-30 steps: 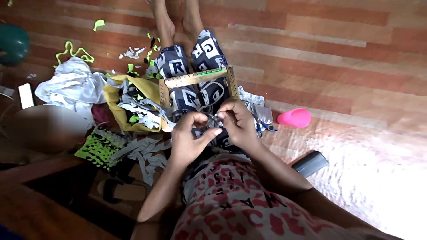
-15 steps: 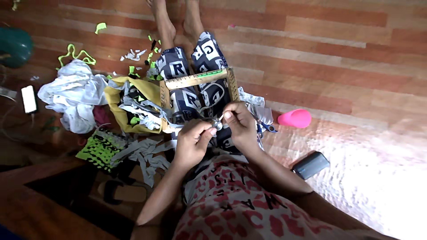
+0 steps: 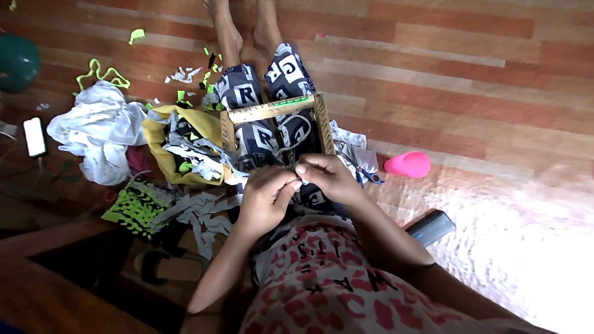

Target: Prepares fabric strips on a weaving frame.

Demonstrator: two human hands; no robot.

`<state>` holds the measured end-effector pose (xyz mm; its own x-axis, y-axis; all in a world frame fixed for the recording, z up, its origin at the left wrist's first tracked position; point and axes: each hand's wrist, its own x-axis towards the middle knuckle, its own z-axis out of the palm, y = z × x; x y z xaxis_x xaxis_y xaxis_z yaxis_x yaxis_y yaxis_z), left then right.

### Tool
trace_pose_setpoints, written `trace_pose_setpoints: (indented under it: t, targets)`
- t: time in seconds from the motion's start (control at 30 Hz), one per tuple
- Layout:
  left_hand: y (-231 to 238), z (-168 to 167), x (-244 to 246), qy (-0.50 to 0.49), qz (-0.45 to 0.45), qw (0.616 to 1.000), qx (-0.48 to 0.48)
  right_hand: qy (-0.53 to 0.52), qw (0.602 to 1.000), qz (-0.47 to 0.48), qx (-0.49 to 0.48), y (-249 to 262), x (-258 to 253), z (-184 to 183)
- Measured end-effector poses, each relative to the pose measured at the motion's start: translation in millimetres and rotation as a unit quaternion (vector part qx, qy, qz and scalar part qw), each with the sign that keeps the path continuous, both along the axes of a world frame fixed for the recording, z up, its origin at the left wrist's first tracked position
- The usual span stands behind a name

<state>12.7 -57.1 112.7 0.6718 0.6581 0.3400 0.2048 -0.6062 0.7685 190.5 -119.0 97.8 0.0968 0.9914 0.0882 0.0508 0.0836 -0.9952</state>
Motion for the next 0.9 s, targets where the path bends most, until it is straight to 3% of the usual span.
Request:
trace_pose_setpoints:
  t: [0.53, 0.73, 0.9]
  targets:
    - [-7, 4, -3, -0.014, -0.015, 0.999, -0.034, 0.224, 0.962, -0.156, -0.018, 0, 3, 4]
    - [-9, 3, -3, -0.07, 0.003, 0.99, -0.122, 0.182, 0.981, -0.052, 0.041, 2, 12, -2]
    - [-7, 2, -3, -0.125, -0.001, 0.973, -0.195, 0.1, 0.991, -0.031, 0.086, -1, 4, -2]
